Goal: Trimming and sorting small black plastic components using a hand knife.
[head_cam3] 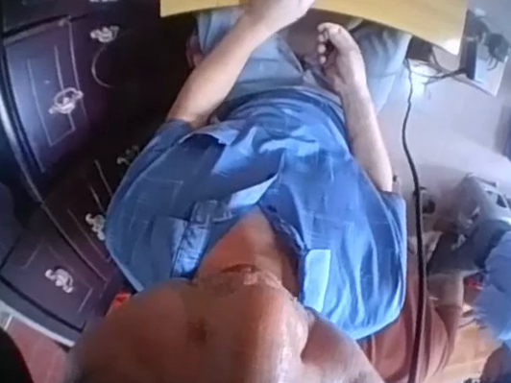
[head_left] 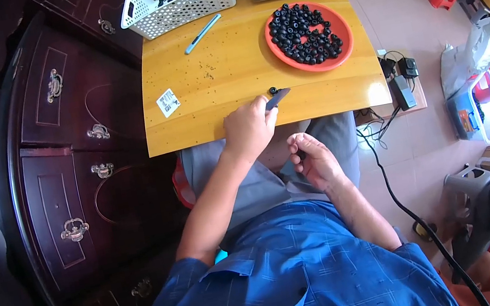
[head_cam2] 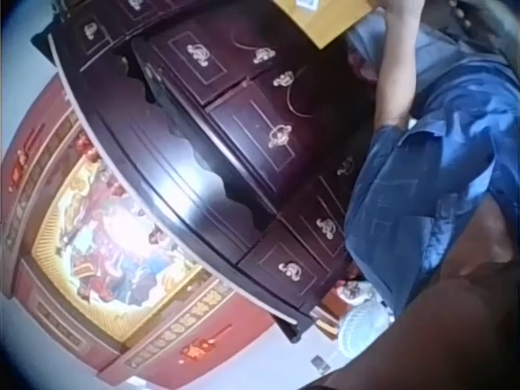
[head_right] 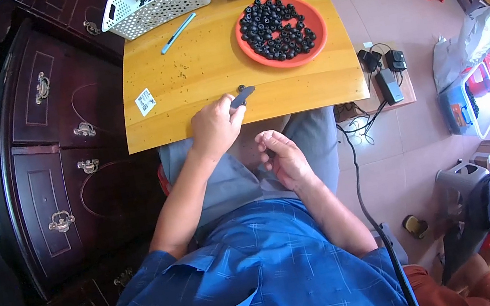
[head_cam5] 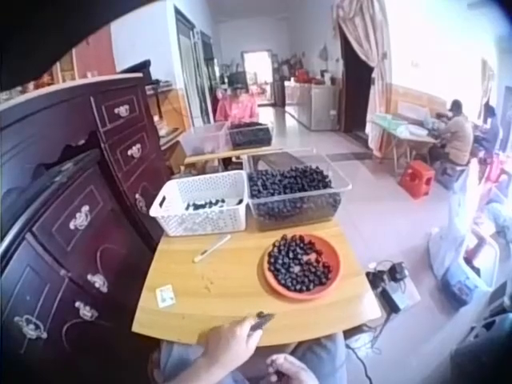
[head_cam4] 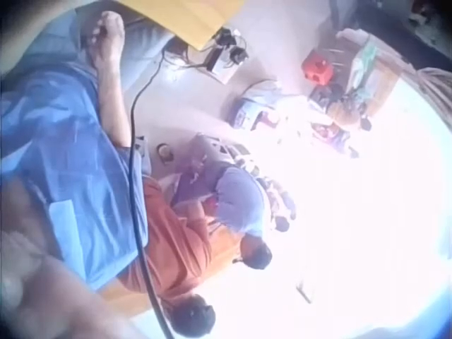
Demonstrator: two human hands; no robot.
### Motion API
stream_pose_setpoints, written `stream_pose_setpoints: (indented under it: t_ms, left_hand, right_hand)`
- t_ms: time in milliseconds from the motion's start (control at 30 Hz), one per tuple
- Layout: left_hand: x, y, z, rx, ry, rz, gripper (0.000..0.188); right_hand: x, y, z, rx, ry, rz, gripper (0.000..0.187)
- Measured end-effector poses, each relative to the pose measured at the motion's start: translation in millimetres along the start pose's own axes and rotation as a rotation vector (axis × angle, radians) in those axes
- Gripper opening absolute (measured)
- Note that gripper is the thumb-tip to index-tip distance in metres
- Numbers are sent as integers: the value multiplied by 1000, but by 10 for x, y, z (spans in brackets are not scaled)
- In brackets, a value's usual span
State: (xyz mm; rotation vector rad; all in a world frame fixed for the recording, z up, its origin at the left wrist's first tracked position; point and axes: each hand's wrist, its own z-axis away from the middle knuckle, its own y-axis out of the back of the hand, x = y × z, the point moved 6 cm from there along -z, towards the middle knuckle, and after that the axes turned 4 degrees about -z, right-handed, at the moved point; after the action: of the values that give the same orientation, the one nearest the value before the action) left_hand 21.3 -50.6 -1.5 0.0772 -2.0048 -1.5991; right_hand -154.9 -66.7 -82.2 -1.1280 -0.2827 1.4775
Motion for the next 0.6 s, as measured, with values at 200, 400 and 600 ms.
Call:
stream_pose_setpoints:
  t_ms: [200,400,600]
  left_hand:
    - [190,170,367,27,-98,162,22]
    - [319,137,632,55,-127,211,19]
    - [324,180,672,25,-91,481,23]
  right_hand:
    - [-41,-73,-9,14,76,-51,20]
    - [-24,-153,5,-50,84,-80,11]
    - [-20,-94,11,-116,104,-20,14]
